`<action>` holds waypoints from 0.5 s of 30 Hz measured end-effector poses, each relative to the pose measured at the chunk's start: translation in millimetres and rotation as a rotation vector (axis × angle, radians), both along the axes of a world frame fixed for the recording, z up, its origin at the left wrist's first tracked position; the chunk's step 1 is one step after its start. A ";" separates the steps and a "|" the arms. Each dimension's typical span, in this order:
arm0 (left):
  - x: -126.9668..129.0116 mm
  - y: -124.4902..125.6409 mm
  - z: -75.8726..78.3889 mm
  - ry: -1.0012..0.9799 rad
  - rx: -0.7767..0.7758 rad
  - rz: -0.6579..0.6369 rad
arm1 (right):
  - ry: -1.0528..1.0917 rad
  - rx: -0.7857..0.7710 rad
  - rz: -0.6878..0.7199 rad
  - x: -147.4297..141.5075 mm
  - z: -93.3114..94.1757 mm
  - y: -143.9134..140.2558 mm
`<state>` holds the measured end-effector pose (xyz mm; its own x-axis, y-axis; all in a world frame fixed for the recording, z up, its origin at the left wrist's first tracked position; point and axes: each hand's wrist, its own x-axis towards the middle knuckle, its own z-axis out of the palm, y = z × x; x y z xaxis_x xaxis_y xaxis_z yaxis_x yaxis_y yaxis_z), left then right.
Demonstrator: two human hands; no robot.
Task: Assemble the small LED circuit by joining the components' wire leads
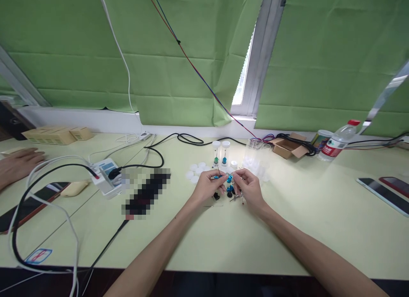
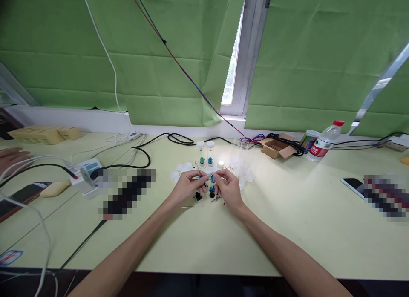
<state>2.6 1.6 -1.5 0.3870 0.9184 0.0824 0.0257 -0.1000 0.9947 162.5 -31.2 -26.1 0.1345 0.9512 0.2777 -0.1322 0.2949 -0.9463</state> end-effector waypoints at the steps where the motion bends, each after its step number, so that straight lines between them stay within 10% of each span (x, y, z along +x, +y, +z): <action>1: -0.1 0.0 0.1 0.000 0.001 0.001 | -0.003 0.001 0.001 -0.1 -0.1 -0.3; 15: 1.4 -1.7 -1.4 0.004 0.048 0.040 | -0.045 -0.030 0.026 0.5 -1.4 -1.2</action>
<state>4.0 -0.2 -2.9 0.3509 0.9281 0.1249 0.0348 -0.1462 0.9886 163.1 -32.4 -27.5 0.0976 0.9623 0.2540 -0.0965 0.2631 -0.9599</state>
